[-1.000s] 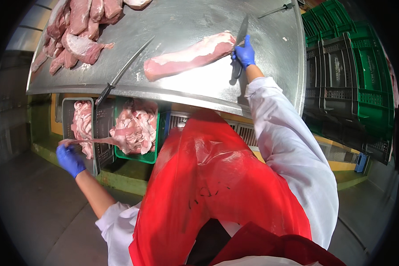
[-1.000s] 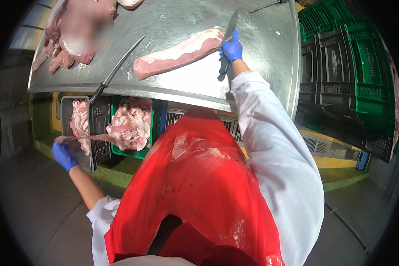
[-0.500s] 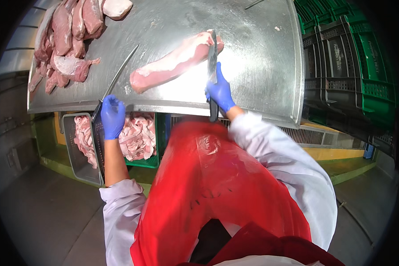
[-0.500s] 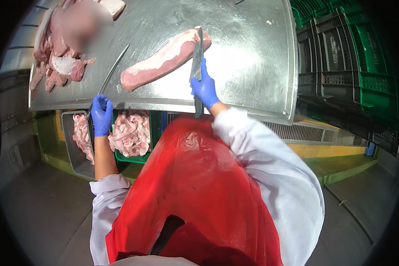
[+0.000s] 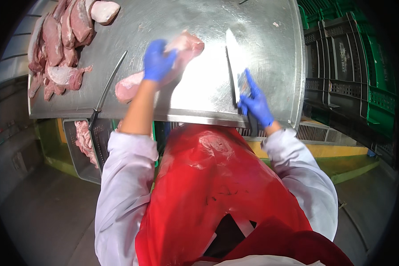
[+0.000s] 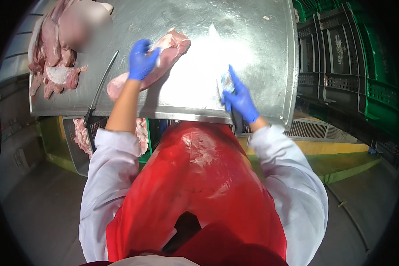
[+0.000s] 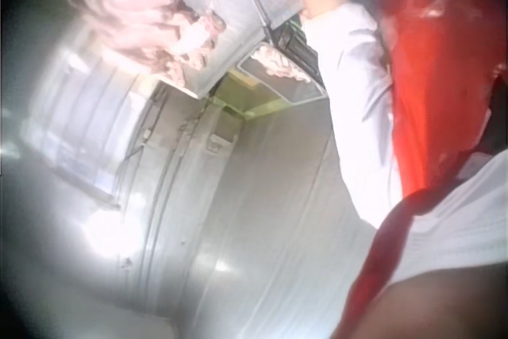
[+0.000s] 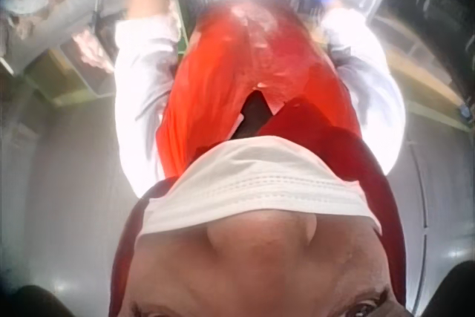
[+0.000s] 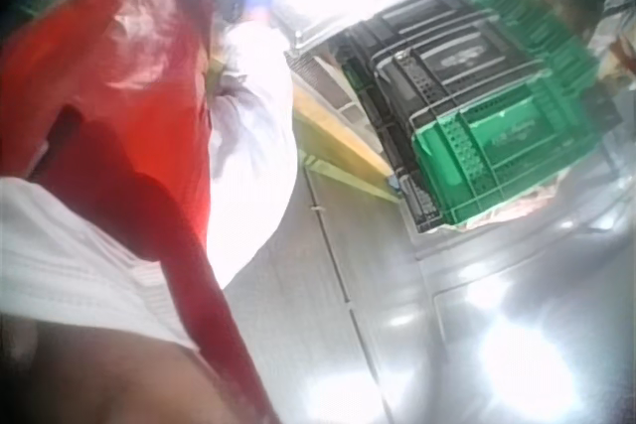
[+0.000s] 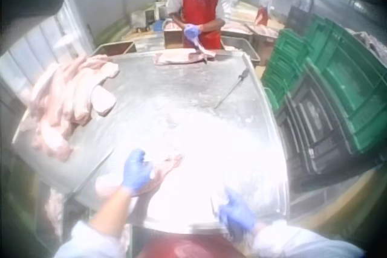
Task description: The person cuts large pieces of raw meat on a stainless steel table using a knife, separating fat and trimming the meat. The trimmed pieces are placed into a green crate below the table.
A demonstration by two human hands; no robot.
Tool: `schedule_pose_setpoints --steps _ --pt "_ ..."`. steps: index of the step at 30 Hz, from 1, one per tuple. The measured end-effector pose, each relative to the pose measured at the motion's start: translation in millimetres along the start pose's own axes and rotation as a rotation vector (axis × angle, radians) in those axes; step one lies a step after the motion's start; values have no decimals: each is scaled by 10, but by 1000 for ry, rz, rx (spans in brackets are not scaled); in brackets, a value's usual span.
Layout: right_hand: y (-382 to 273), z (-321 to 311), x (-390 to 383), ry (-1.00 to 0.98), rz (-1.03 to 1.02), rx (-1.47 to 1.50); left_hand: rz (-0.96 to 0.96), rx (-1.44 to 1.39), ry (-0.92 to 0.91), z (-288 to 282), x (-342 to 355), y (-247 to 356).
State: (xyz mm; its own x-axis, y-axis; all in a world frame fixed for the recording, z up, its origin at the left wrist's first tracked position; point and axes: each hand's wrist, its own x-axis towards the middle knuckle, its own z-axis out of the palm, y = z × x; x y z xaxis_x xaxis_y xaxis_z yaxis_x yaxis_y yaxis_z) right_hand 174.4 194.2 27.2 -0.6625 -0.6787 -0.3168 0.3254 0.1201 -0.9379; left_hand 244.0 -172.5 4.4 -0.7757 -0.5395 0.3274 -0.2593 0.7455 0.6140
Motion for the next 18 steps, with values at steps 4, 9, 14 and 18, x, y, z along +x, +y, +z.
schedule_pose_setpoints --steps 4,9,14,18 --pt "-334 -298 620 187 -94 -24 -174 271 -496 189 556 1151" --pt "-95 154 1057 160 -96 17 -277 287 -391 323 600 280" --pt "-106 307 1599 260 -87 -103 -132 435 -284 564 585 614" --pt "-150 202 1722 236 -59 -85 -342 324 -325 628 615 181"
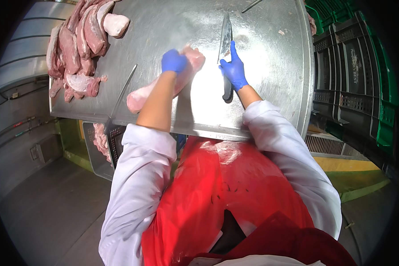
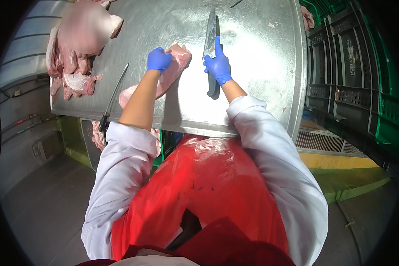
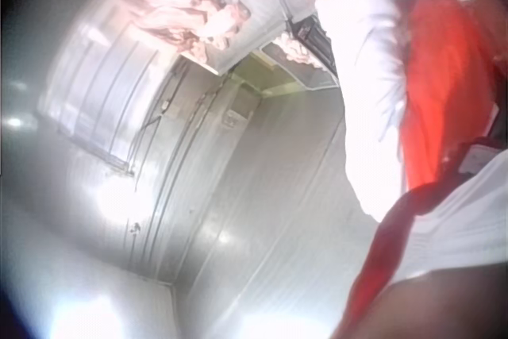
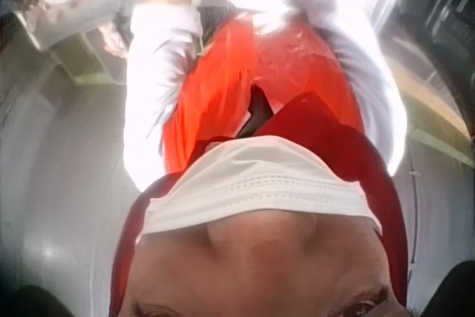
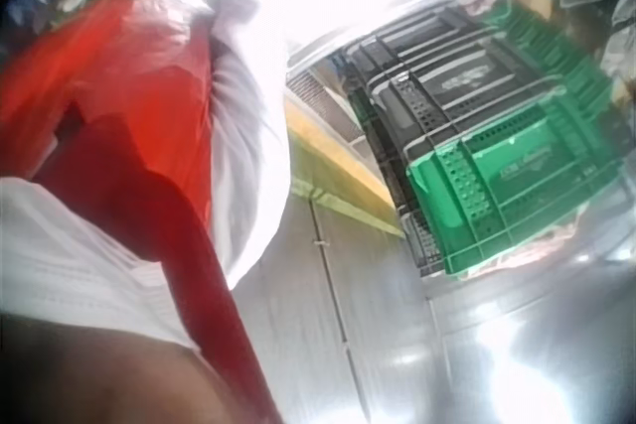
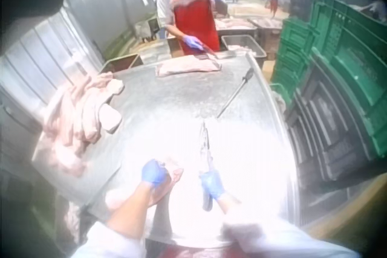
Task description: The person cuts large pieces of raw meat on a stainless steel table using a knife, separating fat and trimming the meat. The trimmed pieces are placed into a green crate below the table.
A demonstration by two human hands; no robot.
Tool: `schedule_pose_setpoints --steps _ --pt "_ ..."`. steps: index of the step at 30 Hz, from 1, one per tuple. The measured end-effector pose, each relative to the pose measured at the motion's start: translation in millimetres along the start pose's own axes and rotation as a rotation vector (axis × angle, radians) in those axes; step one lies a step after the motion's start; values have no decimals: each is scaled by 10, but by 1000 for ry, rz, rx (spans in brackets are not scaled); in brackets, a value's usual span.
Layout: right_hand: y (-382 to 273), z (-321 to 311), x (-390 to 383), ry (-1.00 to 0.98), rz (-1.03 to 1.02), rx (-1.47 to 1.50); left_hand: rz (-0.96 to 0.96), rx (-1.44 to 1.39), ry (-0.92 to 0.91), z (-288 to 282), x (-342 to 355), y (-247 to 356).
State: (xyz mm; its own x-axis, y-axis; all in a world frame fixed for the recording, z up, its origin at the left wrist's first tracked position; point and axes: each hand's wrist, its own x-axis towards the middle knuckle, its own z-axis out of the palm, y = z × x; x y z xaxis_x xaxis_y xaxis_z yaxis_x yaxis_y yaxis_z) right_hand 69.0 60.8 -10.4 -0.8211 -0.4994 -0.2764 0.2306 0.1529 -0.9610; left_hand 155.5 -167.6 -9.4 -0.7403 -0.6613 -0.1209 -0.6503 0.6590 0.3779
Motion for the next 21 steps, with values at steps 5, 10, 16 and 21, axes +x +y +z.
schedule_pose_setpoints --steps 5,10,16,21 --pt "45 476 24 -127 -122 10 -44 -301 -39 147 82 -316" --pt "72 794 -83 -362 -37 -122 -81 -292 -3 102 117 -193" --pt "-338 587 -413 -488 82 -109 -30 -223 -79 -93 61 16" --pt "-48 927 159 -441 -45 -257 67 -105 -45 -260 207 138"
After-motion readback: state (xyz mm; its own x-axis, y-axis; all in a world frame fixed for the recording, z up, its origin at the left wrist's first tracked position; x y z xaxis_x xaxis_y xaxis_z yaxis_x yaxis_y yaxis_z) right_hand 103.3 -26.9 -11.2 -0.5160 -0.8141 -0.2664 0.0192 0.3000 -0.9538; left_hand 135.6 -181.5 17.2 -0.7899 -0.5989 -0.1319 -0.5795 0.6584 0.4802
